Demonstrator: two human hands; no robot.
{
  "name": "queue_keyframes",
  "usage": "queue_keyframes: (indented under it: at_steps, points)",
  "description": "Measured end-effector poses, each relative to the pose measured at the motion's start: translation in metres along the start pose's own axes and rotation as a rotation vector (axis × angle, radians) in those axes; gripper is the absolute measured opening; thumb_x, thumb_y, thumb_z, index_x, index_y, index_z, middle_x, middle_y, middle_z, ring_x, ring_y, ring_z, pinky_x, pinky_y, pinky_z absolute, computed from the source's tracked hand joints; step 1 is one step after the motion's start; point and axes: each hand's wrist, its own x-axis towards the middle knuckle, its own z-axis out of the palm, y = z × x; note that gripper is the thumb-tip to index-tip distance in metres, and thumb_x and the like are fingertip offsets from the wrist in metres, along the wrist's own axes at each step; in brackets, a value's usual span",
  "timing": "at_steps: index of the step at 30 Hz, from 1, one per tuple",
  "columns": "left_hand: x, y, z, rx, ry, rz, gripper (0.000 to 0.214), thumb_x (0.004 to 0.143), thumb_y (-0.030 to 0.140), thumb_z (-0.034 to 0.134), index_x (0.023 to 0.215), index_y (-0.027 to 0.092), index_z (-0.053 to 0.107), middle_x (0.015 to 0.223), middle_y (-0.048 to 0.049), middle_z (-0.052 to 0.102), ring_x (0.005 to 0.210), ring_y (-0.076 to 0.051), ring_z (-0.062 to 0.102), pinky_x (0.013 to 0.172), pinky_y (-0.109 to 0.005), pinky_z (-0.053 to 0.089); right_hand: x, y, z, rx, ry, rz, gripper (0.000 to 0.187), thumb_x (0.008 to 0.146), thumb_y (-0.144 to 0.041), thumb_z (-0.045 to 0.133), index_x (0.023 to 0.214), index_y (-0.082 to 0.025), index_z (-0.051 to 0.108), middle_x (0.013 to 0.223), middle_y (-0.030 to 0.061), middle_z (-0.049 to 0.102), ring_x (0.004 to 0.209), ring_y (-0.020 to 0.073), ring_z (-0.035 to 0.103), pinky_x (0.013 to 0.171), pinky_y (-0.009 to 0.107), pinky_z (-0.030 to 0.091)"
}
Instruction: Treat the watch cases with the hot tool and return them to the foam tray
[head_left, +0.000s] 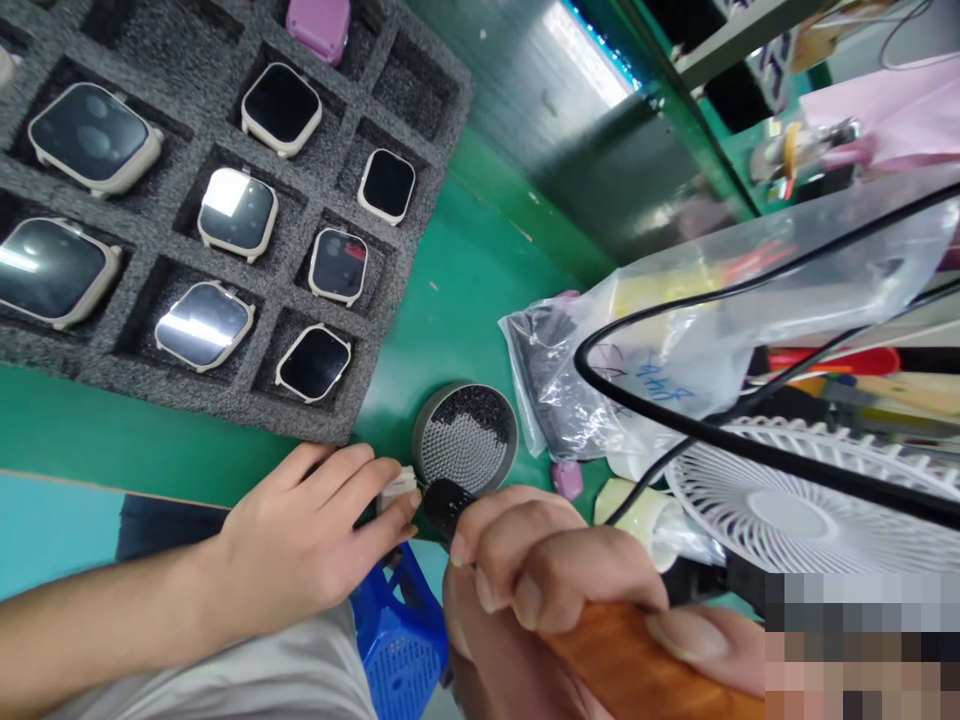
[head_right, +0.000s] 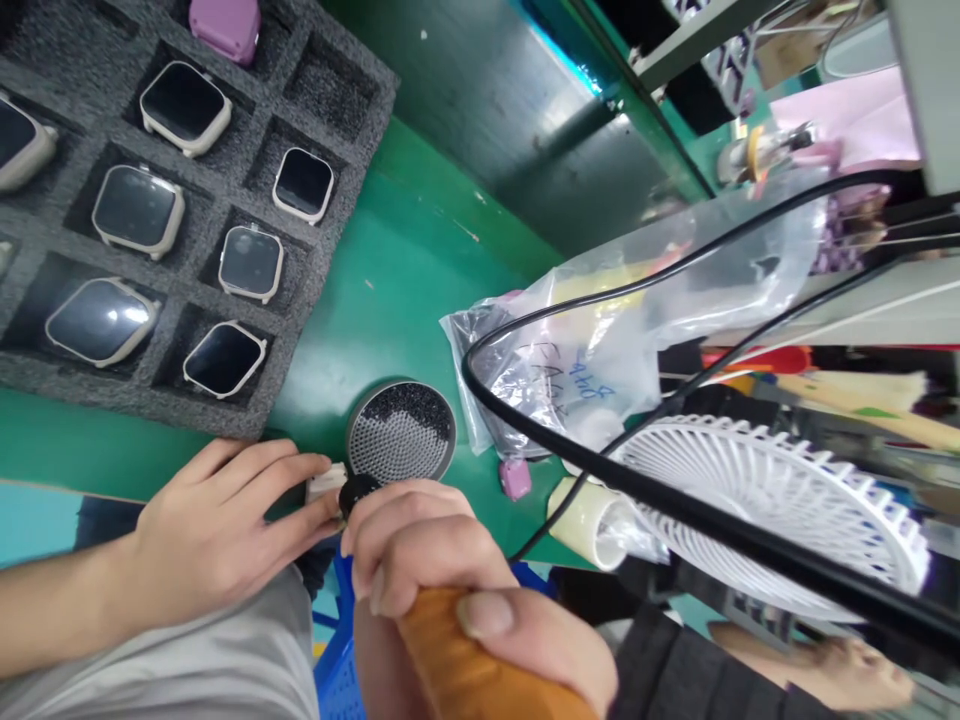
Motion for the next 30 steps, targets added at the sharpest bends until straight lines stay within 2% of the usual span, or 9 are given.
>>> queue_keyframes:
  at_steps: [4, 8, 11, 15, 19, 21, 25, 28, 30]
  points:
    - [-0.001, 0.0, 0.0, -0.003, -0.004, 0.006, 0.023, 0.1, 0.035, 0.069, 0.12, 0.024, 0.073, 0.125, -0.0014, 0.072, 0.114, -0.022, 0.062, 0.09, -0.039, 0.044, 0.002, 0.001, 0.011, 0.03, 0.107, -0.151, 0.021, 0.102, -0.039, 0.049, 0.116, -0.032, 0.063, 0.078, -0.0044, 0.063, 0.056, 0.0154, 0.06, 0.053, 0.039, 0.055]
    - [-0.002, 0.0, 0.0, 0.042, 0.002, 0.012, 0.03, 0.099, 0.042, 0.069, 0.124, 0.025, 0.072, 0.12, -0.0029, 0.073, 0.111, -0.023, 0.063, 0.089, -0.04, 0.045, 0.007, -0.001, 0.013, 0.084, 0.277, -0.279, 0.032, 0.1, -0.049, 0.051, 0.116, -0.023, 0.059, 0.08, -0.0046, 0.062, 0.057, 0.0134, 0.058, 0.049, 0.036, 0.054]
    - [-0.005, -0.002, -0.001, 0.063, -0.007, 0.057, 0.034, 0.1, 0.043, 0.067, 0.127, 0.022, 0.071, 0.132, -0.005, 0.07, 0.119, -0.026, 0.062, 0.094, -0.042, 0.046, 0.011, -0.005, 0.009, 0.034, 0.371, -0.241, 0.04, 0.099, -0.062, 0.051, 0.108, -0.024, 0.063, 0.08, -0.0038, 0.062, 0.056, 0.014, 0.057, 0.049, 0.037, 0.052]
    - [-0.007, -0.003, 0.001, 0.043, -0.055, 0.113, 0.031, 0.104, 0.026, 0.053, 0.128, 0.019, 0.07, 0.15, -0.006, 0.062, 0.132, -0.029, 0.058, 0.101, -0.047, 0.045, 0.013, -0.005, 0.008, 0.066, 0.463, -0.161, 0.042, 0.093, -0.067, 0.06, 0.106, -0.027, 0.065, 0.077, -0.0042, 0.06, 0.056, 0.0155, 0.055, 0.052, 0.039, 0.052]
    - [-0.007, -0.002, 0.005, 0.07, 0.015, 0.065, 0.019, 0.1, 0.028, 0.064, 0.114, 0.019, 0.073, 0.127, -0.0067, 0.073, 0.118, -0.027, 0.064, 0.097, -0.044, 0.046, 0.011, -0.002, 0.01, 0.092, 0.478, -0.147, 0.044, 0.092, -0.068, 0.061, 0.108, -0.027, 0.065, 0.078, -0.0036, 0.061, 0.057, 0.0164, 0.056, 0.052, 0.039, 0.051]
    - [-0.007, -0.001, 0.005, 0.068, 0.022, 0.051, 0.018, 0.099, 0.031, 0.068, 0.111, 0.018, 0.073, 0.127, -0.0071, 0.073, 0.117, -0.027, 0.064, 0.096, -0.044, 0.046, 0.01, -0.001, 0.01, 0.086, 0.476, -0.136, 0.043, 0.091, -0.068, 0.063, 0.107, -0.027, 0.066, 0.078, -0.0034, 0.061, 0.057, 0.0167, 0.056, 0.051, 0.04, 0.051]
    - [-0.006, -0.002, 0.0, 0.003, -0.012, 0.073, 0.023, 0.102, 0.023, 0.054, 0.114, 0.018, 0.073, 0.142, -0.007, 0.068, 0.126, -0.029, 0.062, 0.099, -0.046, 0.046, 0.011, -0.003, 0.008, 0.098, 0.45, -0.126, 0.043, 0.091, -0.067, 0.063, 0.107, -0.027, 0.066, 0.079, -0.0028, 0.062, 0.06, 0.0167, 0.056, 0.054, 0.04, 0.053]
    - [-0.004, -0.003, -0.002, -0.011, 0.003, 0.091, 0.033, 0.099, 0.014, 0.048, 0.119, 0.02, 0.074, 0.136, -0.0061, 0.071, 0.122, -0.027, 0.063, 0.097, -0.045, 0.046, 0.012, -0.004, 0.008, 0.099, 0.445, -0.105, 0.044, 0.092, -0.068, 0.062, 0.107, -0.027, 0.066, 0.08, -0.0027, 0.063, 0.062, 0.0162, 0.057, 0.056, 0.04, 0.054]
    - [-0.004, -0.003, -0.002, 0.001, 0.019, 0.066, 0.032, 0.1, 0.016, 0.053, 0.122, 0.023, 0.074, 0.129, -0.0048, 0.073, 0.117, -0.025, 0.064, 0.094, -0.042, 0.047, 0.012, -0.004, 0.007, 0.072, 0.438, -0.106, 0.04, 0.095, -0.064, 0.061, 0.108, -0.027, 0.065, 0.081, -0.0032, 0.063, 0.062, 0.0152, 0.058, 0.056, 0.039, 0.055]
